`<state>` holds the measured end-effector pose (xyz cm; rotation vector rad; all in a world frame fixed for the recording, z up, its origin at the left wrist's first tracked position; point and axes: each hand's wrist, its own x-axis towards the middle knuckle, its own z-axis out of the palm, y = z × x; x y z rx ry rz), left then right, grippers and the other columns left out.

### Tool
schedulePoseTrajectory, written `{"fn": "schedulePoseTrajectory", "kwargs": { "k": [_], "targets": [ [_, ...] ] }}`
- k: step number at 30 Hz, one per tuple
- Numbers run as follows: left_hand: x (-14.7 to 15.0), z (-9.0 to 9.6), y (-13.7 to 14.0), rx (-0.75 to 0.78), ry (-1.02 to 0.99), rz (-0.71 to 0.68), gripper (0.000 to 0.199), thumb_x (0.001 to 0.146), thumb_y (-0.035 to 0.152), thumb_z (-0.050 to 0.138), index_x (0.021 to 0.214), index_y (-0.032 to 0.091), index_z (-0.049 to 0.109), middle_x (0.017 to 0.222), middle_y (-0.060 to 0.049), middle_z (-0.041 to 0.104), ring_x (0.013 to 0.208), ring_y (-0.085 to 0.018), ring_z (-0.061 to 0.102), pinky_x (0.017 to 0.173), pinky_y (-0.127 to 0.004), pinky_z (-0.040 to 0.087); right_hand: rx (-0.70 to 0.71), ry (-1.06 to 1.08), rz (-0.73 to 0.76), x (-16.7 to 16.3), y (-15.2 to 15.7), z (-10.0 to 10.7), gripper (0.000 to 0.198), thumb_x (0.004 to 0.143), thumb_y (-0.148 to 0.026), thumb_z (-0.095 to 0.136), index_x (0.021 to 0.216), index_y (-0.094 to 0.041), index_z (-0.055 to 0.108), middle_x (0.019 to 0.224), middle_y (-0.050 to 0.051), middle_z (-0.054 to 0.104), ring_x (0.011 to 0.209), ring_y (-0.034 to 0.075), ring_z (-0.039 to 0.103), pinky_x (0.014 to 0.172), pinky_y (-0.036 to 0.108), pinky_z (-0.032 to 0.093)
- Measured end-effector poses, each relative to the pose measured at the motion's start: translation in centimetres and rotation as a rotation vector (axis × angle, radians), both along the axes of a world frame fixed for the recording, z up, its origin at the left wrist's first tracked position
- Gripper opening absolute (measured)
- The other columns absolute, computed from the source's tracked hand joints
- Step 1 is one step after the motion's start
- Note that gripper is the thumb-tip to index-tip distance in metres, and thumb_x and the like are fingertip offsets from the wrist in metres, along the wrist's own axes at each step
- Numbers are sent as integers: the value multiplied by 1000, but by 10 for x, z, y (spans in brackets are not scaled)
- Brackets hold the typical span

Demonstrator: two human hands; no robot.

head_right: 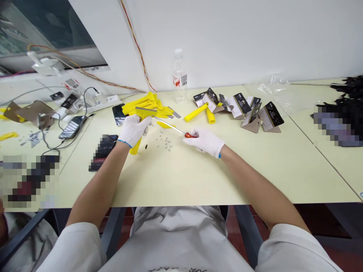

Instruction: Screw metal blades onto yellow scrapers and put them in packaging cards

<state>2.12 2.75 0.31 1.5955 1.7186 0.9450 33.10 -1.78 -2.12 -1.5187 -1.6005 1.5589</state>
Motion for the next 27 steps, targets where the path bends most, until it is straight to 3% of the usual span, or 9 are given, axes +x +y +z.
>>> {"fn": "schedulePoseTrajectory", "kwargs": {
  "k": [4, 8, 12, 18, 20, 24, 27],
  "targets": [
    [-1, -5, 4, 2, 3, 7, 32, 102, 36, 70, 78, 16, 74, 60, -4, 66, 51, -13, 59, 52, -23, 45, 329, -257, -112, -3, 2, -10, 36, 89, -50, 86, 87, -24, 62, 68, -1, 65, 56, 16, 57, 58, 29, 42],
    [-3, -9, 6, 2, -80, 14, 28, 99, 37, 72, 80, 16, 73, 61, -4, 66, 51, -14, 58, 51, -22, 47, 681, -449, -84, -3, 2, -16, 30, 97, -48, 75, 84, -20, 75, 79, 8, 75, 73, 23, 64, 69, 34, 43],
    [-3, -10, 7, 13, -92, 25, 26, 97, 35, 72, 80, 15, 74, 60, -4, 66, 51, -13, 58, 52, -22, 49, 805, -528, -27, -2, 0, -16, 36, 106, -47, 65, 92, -19, 83, 80, 10, 76, 74, 25, 66, 70, 35, 41],
    [-3, -11, 8, 34, -29, 21, 31, 99, 38, 71, 79, 15, 74, 60, -5, 67, 52, -14, 60, 53, -23, 50, 743, -480, -14, -3, 1, -14, 42, 108, -50, 59, 101, -18, 86, 78, 8, 74, 71, 23, 64, 69, 35, 39],
    [-3, -10, 8, 43, -10, 19, 33, 100, 39, 70, 78, 15, 74, 59, -5, 66, 51, -14, 59, 54, -23, 49, 676, -416, 0, -2, 2, -14, 47, 108, -54, 58, 92, -18, 83, 74, 7, 71, 69, 22, 62, 68, 34, 39],
    [-2, -9, 6, 56, 35, 17, 34, 101, 39, 70, 77, 16, 74, 60, -5, 67, 52, -15, 61, 56, -24, 49, 342, -226, 14, 0, 4, -12, 61, 107, -69, 60, 73, -19, 71, 66, 5, 65, 55, 15, 49, 55, 31, 34],
    [-2, -9, 5, 63, 73, 19, 36, 102, 41, 69, 77, 16, 74, 60, -5, 67, 53, -16, 62, 56, -26, 48, 36, -27, -22, -1, 2, -6, 55, 110, -67, 61, 92, -18, 77, 69, 3, 65, 46, 10, 36, 45, 27, 25]
  ]
}}
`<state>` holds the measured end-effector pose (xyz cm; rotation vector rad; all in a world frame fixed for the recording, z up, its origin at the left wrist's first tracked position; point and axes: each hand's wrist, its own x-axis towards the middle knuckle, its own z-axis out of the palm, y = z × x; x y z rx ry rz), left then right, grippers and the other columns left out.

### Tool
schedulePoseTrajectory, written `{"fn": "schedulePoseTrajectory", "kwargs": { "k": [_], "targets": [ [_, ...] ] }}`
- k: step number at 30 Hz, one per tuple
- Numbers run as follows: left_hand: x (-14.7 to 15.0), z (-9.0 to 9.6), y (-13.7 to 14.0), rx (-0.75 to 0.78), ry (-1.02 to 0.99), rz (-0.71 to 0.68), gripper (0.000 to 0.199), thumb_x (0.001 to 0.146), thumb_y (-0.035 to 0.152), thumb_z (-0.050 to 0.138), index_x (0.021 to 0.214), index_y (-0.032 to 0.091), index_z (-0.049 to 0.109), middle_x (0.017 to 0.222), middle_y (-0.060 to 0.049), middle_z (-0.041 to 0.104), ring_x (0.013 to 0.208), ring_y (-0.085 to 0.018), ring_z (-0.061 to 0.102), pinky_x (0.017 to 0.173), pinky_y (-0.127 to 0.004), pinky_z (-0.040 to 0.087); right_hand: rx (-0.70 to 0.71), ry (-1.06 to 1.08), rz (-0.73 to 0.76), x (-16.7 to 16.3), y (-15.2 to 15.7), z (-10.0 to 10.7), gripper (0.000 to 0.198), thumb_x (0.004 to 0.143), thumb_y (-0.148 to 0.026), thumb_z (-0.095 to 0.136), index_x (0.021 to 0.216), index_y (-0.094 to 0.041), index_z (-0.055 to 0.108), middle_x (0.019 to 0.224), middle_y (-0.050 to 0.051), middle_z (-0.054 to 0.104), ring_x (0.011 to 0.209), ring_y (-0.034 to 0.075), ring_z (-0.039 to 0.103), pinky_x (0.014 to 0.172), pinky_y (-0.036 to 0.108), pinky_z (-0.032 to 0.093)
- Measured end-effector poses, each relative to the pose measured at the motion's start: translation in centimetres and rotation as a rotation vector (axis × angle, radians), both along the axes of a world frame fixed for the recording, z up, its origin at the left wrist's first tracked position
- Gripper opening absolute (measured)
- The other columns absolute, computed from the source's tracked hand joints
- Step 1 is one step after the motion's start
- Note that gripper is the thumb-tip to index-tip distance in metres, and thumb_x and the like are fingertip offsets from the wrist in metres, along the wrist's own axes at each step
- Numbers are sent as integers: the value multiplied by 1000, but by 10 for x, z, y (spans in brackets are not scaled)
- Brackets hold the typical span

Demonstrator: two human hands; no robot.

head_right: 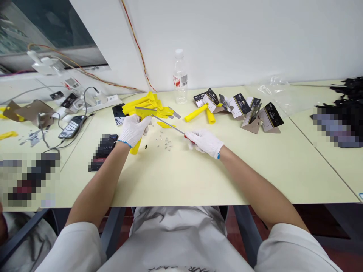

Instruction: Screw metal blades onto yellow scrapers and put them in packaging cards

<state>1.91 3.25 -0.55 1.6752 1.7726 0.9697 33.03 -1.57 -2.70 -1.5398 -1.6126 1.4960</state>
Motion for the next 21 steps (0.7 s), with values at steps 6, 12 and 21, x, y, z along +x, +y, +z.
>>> {"fn": "schedulePoseTrajectory", "kwargs": {
  "k": [6, 12, 21],
  "targets": [
    [1, 1, 0, -5, -5, -5, 36, 103, 42, 69, 78, 16, 74, 61, -4, 67, 54, -16, 62, 59, -28, 49, -275, 225, 23, -1, -4, 12, 47, 110, -65, 65, 116, -19, 73, 66, -4, 56, 43, 8, 27, 38, 23, 17],
    [5, 8, -3, -3, 54, 19, 41, 105, 38, 69, 70, 16, 71, 57, -4, 66, 54, -16, 62, 60, -27, 47, 29, -13, -20, -1, -4, 3, 48, 88, -55, 93, 96, -26, 55, 60, -8, 52, 45, 10, 42, 45, 23, 28],
    [5, 11, -4, 14, 43, 32, 38, 104, 36, 70, 71, 17, 72, 58, -5, 66, 54, -17, 63, 60, -28, 47, 632, -457, -76, -6, -3, -9, 32, 101, -50, 72, 89, -20, 78, 78, 7, 75, 75, 24, 67, 70, 35, 42]
  ]
}}
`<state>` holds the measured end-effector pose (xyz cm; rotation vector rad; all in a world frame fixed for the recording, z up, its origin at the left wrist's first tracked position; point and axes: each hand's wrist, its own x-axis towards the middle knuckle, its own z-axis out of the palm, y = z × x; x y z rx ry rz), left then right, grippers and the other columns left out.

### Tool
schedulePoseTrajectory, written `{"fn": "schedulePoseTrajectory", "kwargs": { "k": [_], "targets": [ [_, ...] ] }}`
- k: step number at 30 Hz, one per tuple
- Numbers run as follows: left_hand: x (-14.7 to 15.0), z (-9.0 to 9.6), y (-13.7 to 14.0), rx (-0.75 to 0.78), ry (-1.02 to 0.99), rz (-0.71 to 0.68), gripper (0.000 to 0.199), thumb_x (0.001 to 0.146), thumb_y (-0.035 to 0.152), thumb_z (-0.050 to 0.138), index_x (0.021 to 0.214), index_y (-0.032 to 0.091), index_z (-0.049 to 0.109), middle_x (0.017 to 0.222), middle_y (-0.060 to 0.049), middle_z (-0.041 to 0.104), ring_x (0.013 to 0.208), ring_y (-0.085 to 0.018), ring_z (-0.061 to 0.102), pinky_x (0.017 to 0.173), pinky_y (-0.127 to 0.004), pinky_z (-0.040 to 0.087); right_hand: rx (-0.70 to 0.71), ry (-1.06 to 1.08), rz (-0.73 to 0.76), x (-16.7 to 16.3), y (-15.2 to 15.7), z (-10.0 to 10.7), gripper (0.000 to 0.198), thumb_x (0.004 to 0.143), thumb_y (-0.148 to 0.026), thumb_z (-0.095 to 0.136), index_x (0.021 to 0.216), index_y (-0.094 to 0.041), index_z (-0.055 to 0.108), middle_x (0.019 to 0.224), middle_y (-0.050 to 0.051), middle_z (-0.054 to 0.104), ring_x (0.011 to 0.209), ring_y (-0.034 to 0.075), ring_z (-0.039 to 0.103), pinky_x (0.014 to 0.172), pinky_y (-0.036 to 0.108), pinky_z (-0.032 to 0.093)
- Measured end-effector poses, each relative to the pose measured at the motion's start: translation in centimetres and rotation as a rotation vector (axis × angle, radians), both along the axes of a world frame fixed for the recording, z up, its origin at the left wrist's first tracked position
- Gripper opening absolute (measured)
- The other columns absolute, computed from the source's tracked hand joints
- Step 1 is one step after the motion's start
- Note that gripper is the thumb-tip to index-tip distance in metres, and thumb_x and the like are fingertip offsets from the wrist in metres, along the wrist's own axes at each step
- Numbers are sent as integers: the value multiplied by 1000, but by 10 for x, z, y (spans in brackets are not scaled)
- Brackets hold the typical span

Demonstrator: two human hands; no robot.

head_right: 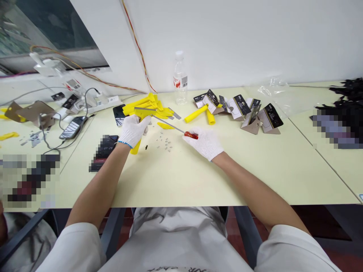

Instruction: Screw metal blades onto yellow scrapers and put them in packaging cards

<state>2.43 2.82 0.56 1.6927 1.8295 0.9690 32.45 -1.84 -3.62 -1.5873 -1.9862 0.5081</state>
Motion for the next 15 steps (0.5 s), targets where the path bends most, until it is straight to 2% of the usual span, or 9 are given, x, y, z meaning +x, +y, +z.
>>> {"fn": "schedulePoseTrajectory", "kwargs": {
  "k": [4, 7, 9, 12, 14, 15],
  "targets": [
    [-1, -2, 1, -3, -11, 1, 38, 104, 36, 69, 73, 17, 73, 58, -5, 66, 54, -17, 62, 59, -28, 47, 72, -64, 46, 1, -2, 3, 34, 107, -46, 66, 103, -19, 87, 88, 11, 81, 81, 27, 70, 75, 37, 44],
    [0, -2, 1, -1, -5, 2, 37, 104, 35, 70, 71, 17, 72, 59, -5, 66, 55, -17, 63, 60, -28, 48, 48, -47, 47, 0, -2, 4, 38, 109, -47, 63, 110, -20, 89, 93, 11, 82, 83, 28, 71, 75, 37, 44],
    [1, 0, 0, 0, -9, 7, 38, 104, 35, 70, 70, 17, 71, 59, -5, 66, 54, -17, 62, 59, -28, 48, 9, -7, 50, 1, -1, 4, 40, 109, -50, 62, 108, -21, 89, 88, 10, 80, 80, 27, 69, 72, 36, 43],
    [3, 4, -2, -10, -8, 16, 39, 103, 34, 70, 68, 17, 69, 58, -5, 65, 54, -17, 61, 57, -28, 48, -116, 77, 80, 1, 0, 4, 53, 109, -62, 60, 84, -20, 81, 71, 6, 70, 68, 22, 61, 65, 33, 38],
    [4, 6, -4, -11, 2, 9, 41, 104, 34, 70, 66, 17, 67, 58, -6, 65, 55, -17, 61, 58, -27, 47, -268, 188, 89, 2, 1, 5, 64, 107, -72, 61, 73, -20, 73, 64, 5, 63, 58, 17, 51, 58, 31, 34],
    [4, 7, -4, -9, 10, 4, 42, 104, 34, 69, 66, 17, 66, 59, -6, 65, 56, -17, 62, 59, -27, 47, -362, 268, 88, 2, 1, 5, 64, 106, -75, 63, 74, -20, 71, 64, 4, 62, 54, 15, 46, 54, 30, 32]
  ]
}}
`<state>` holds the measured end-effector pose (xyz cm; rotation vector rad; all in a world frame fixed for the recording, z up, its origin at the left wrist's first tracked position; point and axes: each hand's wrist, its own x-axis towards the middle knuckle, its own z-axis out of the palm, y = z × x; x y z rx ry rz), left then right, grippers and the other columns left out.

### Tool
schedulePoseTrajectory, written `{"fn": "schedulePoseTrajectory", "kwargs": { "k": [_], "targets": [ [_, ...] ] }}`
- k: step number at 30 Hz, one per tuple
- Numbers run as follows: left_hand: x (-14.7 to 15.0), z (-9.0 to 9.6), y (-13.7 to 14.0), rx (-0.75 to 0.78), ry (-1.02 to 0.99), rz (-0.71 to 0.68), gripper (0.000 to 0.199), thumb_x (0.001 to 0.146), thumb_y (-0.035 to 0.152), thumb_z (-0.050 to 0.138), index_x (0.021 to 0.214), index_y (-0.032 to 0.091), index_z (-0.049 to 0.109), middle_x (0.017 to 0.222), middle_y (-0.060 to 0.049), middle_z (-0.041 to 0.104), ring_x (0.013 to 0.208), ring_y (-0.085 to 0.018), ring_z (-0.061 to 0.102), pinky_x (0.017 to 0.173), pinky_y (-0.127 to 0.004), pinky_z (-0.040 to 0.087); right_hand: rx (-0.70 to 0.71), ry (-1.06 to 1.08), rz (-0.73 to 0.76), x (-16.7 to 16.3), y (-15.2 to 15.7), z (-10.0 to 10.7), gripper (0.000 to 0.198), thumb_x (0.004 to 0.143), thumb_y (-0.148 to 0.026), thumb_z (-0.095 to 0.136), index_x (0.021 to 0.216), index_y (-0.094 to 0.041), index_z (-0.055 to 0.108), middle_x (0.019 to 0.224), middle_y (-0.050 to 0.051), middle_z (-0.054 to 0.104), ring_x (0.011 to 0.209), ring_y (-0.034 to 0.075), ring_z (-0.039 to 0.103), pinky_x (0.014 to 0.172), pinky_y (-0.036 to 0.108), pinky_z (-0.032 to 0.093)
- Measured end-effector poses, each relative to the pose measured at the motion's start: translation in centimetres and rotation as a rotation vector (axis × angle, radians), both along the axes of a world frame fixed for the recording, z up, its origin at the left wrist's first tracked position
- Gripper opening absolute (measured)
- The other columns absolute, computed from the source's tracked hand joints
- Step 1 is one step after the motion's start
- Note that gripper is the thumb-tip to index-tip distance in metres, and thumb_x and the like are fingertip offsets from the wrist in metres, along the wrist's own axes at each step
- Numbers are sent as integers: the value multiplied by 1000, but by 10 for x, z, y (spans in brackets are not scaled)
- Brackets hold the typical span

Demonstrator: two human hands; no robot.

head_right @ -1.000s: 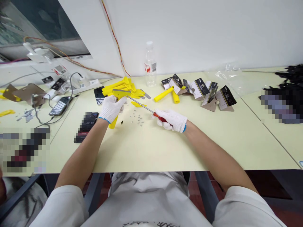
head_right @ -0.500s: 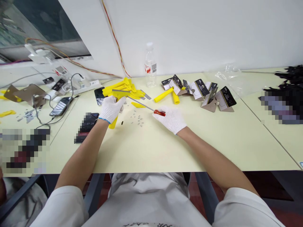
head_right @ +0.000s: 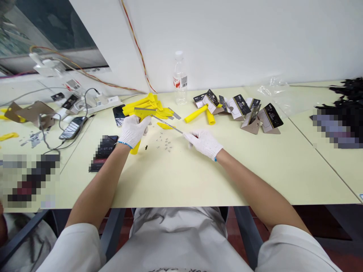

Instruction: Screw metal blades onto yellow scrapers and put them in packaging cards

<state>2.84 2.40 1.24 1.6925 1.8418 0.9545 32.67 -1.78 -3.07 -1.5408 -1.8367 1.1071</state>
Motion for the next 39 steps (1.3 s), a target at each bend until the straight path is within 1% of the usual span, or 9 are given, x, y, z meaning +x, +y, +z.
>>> {"fn": "schedulePoseTrajectory", "kwargs": {
  "k": [5, 9, 12, 15, 22, 27, 31, 34, 39],
  "targets": [
    [0, -2, 1, 7, 19, -14, 44, 106, 35, 69, 65, 17, 66, 60, -6, 66, 58, -17, 64, 63, -28, 46, -452, 368, -8, -1, -2, 8, 53, 107, -69, 67, 108, -17, 78, 69, 0, 62, 44, 8, 31, 40, 24, 21],
    [0, -6, 2, 6, 7, -8, 40, 105, 34, 69, 69, 17, 68, 60, -4, 66, 57, -17, 63, 62, -28, 46, -589, 450, 27, 0, -2, 14, 50, 107, -69, 66, 109, -20, 72, 62, -5, 54, 41, 8, 26, 36, 22, 18],
    [0, -7, 2, 20, 20, -12, 44, 105, 34, 69, 65, 18, 64, 58, -5, 65, 56, -17, 62, 62, -28, 45, -510, 356, 69, 2, -2, 12, 46, 99, -65, 80, 92, -24, 60, 54, -8, 44, 41, 8, 26, 38, 21, 17],
    [-2, -9, 3, 18, 31, -19, 45, 106, 36, 68, 65, 18, 65, 59, -5, 66, 57, -17, 63, 64, -29, 46, -301, 236, 5, 1, -3, 5, 48, 88, -56, 91, 89, -26, 54, 55, -8, 48, 44, 10, 38, 43, 22, 26],
    [-7, -17, 9, 24, -32, -9, 36, 105, 41, 68, 79, 17, 74, 63, -5, 68, 59, -18, 64, 59, -27, 47, 200, -122, -77, -3, -1, -4, 37, 97, -57, 75, 91, -21, 78, 79, 7, 73, 73, 23, 63, 65, 33, 42],
    [-6, -16, 8, 12, -42, 1, 35, 105, 39, 67, 79, 17, 73, 62, -5, 67, 59, -17, 63, 59, -27, 48, 270, -176, -46, -1, -1, -3, 39, 103, -53, 66, 102, -20, 86, 85, 8, 76, 78, 25, 65, 70, 35, 41],
    [-4, -11, 6, 20, -3, -4, 37, 106, 36, 67, 74, 17, 72, 62, -5, 68, 60, -17, 64, 64, -28, 49, 154, -79, -15, 0, 1, -6, 45, 105, -60, 65, 92, -21, 82, 70, 3, 65, 68, 20, 57, 65, 31, 38],
    [-4, -9, 5, 31, 21, -18, 42, 106, 35, 67, 68, 17, 69, 61, -6, 67, 60, -18, 65, 66, -28, 48, -69, 88, 21, 1, 1, -5, 55, 104, -70, 69, 81, -21, 73, 63, 1, 57, 55, 14, 43, 53, 28, 30],
    [-5, -13, 6, 17, 22, -18, 44, 106, 39, 69, 68, 18, 68, 62, -6, 68, 59, -17, 63, 63, -28, 46, -430, 388, 2, 1, -1, 11, 43, 105, -62, 74, 113, -20, 76, 79, 2, 71, 45, 9, 31, 40, 25, 21]
  ]
}}
